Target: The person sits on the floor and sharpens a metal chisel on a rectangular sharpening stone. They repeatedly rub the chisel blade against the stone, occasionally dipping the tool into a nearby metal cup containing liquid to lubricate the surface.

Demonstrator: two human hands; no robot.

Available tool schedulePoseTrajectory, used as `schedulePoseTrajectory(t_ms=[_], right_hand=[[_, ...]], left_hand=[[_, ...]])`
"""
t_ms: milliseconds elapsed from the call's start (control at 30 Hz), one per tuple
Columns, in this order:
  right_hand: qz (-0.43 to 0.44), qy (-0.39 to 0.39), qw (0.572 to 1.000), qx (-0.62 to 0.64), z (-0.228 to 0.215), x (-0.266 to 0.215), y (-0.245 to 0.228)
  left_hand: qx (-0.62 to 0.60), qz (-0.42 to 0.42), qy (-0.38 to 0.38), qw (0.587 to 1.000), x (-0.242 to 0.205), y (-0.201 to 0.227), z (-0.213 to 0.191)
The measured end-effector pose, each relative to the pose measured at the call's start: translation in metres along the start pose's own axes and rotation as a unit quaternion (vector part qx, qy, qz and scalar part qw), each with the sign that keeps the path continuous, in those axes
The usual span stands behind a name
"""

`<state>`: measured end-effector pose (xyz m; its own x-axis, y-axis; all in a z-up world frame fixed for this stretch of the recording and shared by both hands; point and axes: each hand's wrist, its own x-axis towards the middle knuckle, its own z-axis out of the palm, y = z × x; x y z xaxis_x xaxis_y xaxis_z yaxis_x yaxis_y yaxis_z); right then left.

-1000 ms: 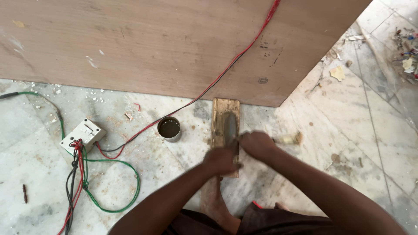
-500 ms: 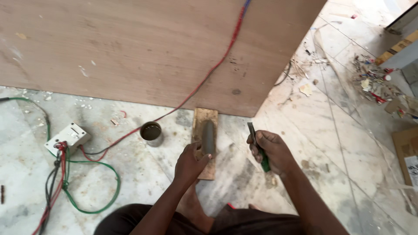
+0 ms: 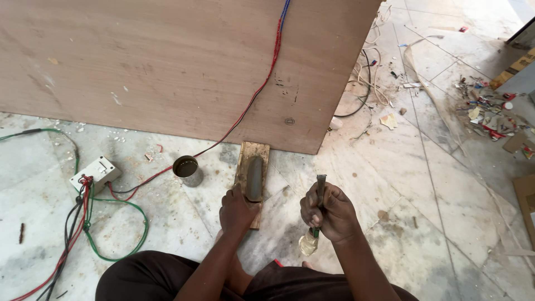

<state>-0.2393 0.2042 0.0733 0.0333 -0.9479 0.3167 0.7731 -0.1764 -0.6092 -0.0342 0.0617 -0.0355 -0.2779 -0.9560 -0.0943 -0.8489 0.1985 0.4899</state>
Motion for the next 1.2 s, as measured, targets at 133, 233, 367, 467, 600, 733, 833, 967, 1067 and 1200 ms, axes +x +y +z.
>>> schedulePoseTrajectory(t_ms=[133,233,367,467,600,733,833,967,1067,1200], right_hand=[[-0.003,0.004,1.000,0.008,0.006,0.002,0.001],[-0.002,0.001,1.000,0.017,0.009,0.003,0.002],[0.001,0.000,1.000,0.020,0.008,0.004,0.004],[0.003,-0.001,1.000,0.021,0.006,0.004,0.006],[0.010,0.054,0.998,0.006,-0.005,0.003,0.005],[-0.002,0.127,0.992,0.002,-0.013,0.004,0.000],[0.002,0.171,0.985,-0.019,-0.013,0.006,-0.002],[0.016,0.196,0.980,-0.032,-0.012,0.006,0.000],[0.033,0.236,0.970,-0.052,-0.014,0.006,0.001],[0.041,0.270,0.960,-0.063,-0.011,0.008,0.001]], left_hand=[[0.019,-0.006,-0.003,1.000,0.004,0.009,-0.001],[0.029,-0.016,-0.007,0.999,0.005,0.015,-0.001],[0.015,-0.027,0.007,0.999,0.006,0.016,0.003],[0.007,-0.034,0.019,0.999,0.010,0.013,0.010],[-0.021,-0.044,0.067,0.997,0.015,0.002,0.024],[-0.204,-0.070,0.049,0.975,0.024,-0.018,0.029],[-0.420,-0.132,-0.051,0.897,0.028,-0.034,0.041],[-0.654,-0.270,-0.133,0.694,0.030,-0.033,0.065],[-0.687,-0.350,-0.102,0.628,0.024,-0.033,0.071],[-0.726,-0.385,-0.070,0.565,0.014,-0.035,0.066]])
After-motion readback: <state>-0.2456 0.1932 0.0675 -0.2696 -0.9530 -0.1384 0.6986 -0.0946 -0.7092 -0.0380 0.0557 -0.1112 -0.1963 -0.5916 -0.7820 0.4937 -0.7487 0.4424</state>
